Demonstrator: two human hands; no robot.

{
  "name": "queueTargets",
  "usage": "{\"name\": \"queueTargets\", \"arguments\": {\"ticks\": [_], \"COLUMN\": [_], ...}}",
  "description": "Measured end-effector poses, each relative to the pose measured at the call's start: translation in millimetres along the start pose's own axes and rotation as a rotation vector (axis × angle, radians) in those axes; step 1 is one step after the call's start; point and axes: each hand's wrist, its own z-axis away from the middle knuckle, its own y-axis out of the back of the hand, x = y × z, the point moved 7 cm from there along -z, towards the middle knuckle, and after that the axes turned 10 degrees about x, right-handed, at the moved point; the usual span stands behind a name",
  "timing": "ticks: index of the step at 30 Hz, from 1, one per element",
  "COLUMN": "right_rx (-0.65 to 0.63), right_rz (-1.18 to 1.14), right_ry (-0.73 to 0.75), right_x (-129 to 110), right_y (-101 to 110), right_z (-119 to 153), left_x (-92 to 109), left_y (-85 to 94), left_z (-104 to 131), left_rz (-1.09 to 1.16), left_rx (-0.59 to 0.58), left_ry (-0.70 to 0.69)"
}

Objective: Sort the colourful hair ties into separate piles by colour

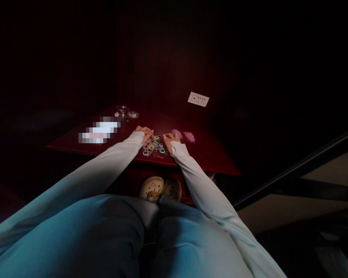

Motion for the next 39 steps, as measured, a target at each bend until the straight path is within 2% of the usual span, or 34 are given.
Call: {"name": "queueTargets", "arguments": {"ticks": [7,12,18,21,26,29,33,39], "right_rx": [0.001,-0.021,-0.012,-0.022,-0.024,-0.028,-0.019,0.003], "right_rz": [0.053,0.064,0.017,0.001,0.021,0.021,0.028,0.041], "right_ry": [0.041,0.019,-0.007,-0.014,-0.033,-0.015,-0.002,0.014], "right_x": [-2,-2,-2,-3,-2,-1,2,4], "right_y": [-2,-3,0,1,1,-1,-5,-6], "right_z": [2,2,1,1,0,0,-1,-1], "left_x": [1,4,3,1,7,5,1,-1], "left_y": [0.2,3.4,3.2,-1.0,5.8,7.9,3.0,-4.1], "left_z": [-2,-3,-7,-8,-8,-8,-4,-2], "left_rz": [0.044,0.092,0.099,0.075,0.054,-0.040,-0.148,-0.124], "left_rx": [-0.013,-0.072,-0.006,-0.024,-0.026,-0.048,-0.025,0.005], "left_ry": [0.004,0.026,0.004,-0.001,-0.086,-0.089,-0.139,-0.211]}}
